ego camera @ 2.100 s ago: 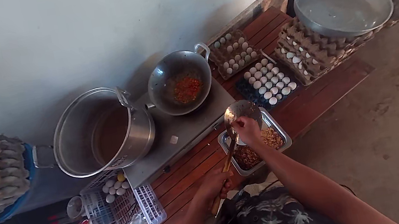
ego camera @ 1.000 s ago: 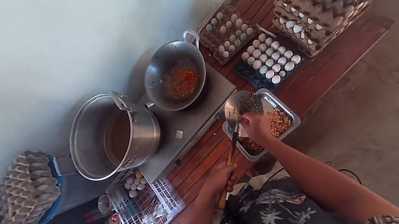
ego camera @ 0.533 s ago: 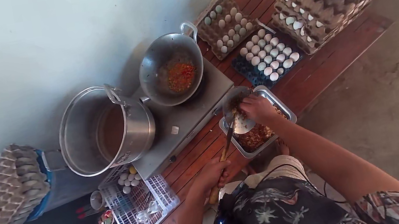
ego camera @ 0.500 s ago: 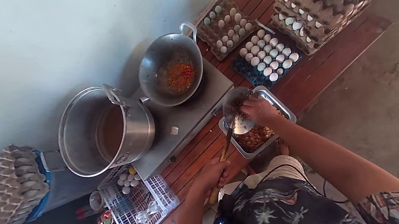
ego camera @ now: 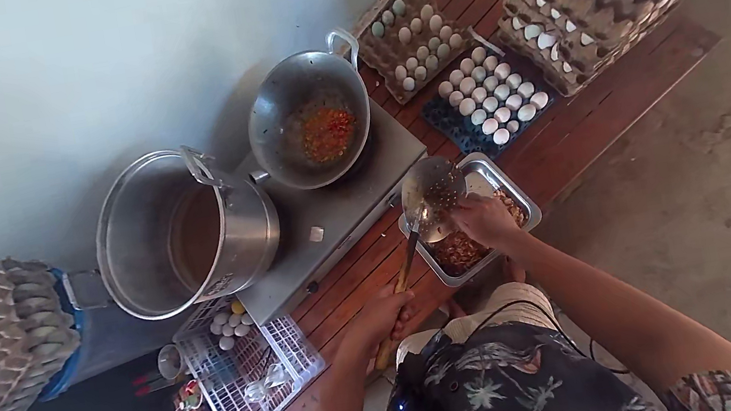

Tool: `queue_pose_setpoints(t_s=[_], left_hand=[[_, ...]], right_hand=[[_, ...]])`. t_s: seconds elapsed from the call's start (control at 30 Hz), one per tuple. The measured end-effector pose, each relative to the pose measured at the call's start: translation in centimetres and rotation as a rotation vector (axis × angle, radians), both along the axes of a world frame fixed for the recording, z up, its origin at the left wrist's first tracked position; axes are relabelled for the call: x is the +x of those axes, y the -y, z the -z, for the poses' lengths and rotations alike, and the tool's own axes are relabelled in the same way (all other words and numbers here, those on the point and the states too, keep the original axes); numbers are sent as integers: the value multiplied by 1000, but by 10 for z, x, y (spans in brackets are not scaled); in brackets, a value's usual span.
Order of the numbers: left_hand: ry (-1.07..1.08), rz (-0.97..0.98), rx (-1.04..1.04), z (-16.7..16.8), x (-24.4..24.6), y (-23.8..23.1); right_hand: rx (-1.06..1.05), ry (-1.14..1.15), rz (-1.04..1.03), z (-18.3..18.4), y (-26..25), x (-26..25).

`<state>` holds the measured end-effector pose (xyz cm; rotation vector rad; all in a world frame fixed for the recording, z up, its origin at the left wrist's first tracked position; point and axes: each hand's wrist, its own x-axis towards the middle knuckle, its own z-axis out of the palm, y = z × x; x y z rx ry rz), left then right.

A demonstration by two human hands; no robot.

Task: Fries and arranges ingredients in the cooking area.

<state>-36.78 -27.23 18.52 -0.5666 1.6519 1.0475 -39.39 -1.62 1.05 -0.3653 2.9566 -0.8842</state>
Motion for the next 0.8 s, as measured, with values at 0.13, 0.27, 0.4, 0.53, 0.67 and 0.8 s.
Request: queue_pose_setpoints(t_s=[0.13,0.27,0.4,0.53,0.67,0.8], left_hand=[[2,22,-1,1,3,2],[7,28,-9,3,4,1],[-3,5,-18,6,4,5],[-6,16,-16,7,5,8],[-9,31,-6,5,7,7],[-13,33,-21,7,7,7]], right_hand=[[-57,-123,176,-6,8,-9],[29,-130,181,-5,9,-27],[58,10,-1,5,13,-6],[-15,-63,86,3,17,0],[-7,-113,103,-7,22,-18],[57,-56,-78,2,22,-11]])
